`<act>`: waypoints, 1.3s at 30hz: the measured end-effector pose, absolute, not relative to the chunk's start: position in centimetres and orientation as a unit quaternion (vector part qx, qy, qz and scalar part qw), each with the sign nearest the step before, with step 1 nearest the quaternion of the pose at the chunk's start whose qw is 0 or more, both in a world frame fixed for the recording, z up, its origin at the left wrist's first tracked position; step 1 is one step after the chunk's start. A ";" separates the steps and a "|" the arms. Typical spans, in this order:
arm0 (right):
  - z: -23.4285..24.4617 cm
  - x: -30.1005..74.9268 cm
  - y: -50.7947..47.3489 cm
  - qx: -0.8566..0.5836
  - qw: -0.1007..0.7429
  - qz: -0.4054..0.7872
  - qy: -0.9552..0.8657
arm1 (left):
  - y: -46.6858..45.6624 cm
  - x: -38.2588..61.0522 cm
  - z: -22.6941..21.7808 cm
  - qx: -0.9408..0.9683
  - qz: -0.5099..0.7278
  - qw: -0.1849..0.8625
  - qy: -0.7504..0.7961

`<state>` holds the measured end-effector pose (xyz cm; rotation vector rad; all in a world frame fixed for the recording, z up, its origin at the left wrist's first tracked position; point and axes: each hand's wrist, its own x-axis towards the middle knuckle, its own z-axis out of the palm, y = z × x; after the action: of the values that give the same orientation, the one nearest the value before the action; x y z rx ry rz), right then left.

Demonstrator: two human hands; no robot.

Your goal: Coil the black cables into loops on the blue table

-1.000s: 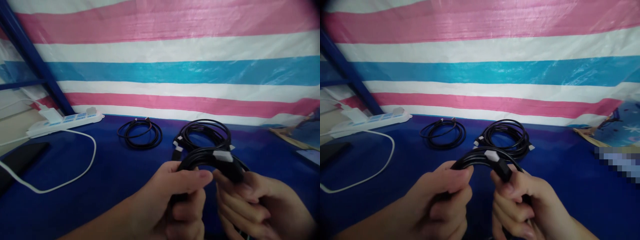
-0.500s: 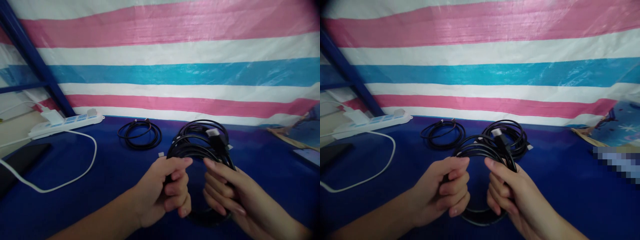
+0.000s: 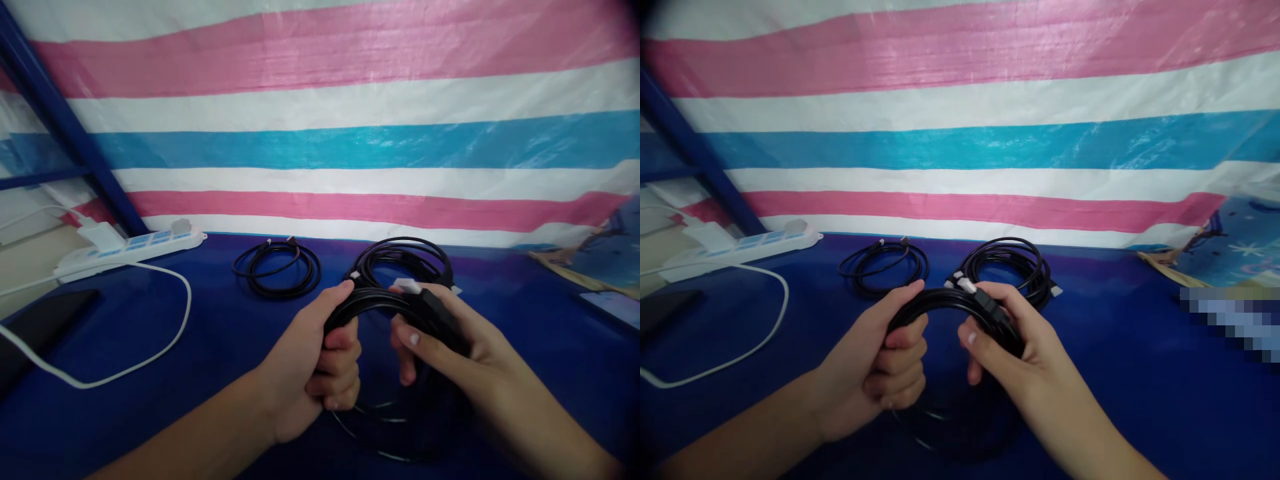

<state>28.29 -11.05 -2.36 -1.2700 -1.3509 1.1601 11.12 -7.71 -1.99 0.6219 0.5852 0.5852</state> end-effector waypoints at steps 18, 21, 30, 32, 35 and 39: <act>-2.5 28.5 -11.5 -0.498 0.381 0.644 -0.438 | -8.2 10.9 -2.3 0.360 0.208 0.881 0.226; -2.1 28.4 -11.2 -0.490 0.426 0.651 -0.393 | -8.6 11.3 -2.8 0.367 0.244 0.887 0.140; -2.7 28.4 -11.5 -0.384 0.403 0.757 -0.342 | -8.2 10.5 -2.6 0.395 0.176 0.893 0.129; -2.9 28.6 -11.7 -0.335 0.389 0.787 -0.341 | -8.2 10.7 -2.6 0.379 0.237 0.875 0.183; -3.0 28.8 -11.9 -0.287 0.371 0.811 -0.348 | -8.3 11.2 -2.7 0.360 0.323 0.834 0.265; -3.0 28.7 -12.0 -0.363 0.396 0.765 -0.355 | -8.4 11.4 -3.0 0.369 0.344 0.821 0.269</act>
<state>28.69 -12.01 -2.99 -0.9198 -0.9004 1.9399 11.43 -8.39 -2.96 0.7852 0.5731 0.7314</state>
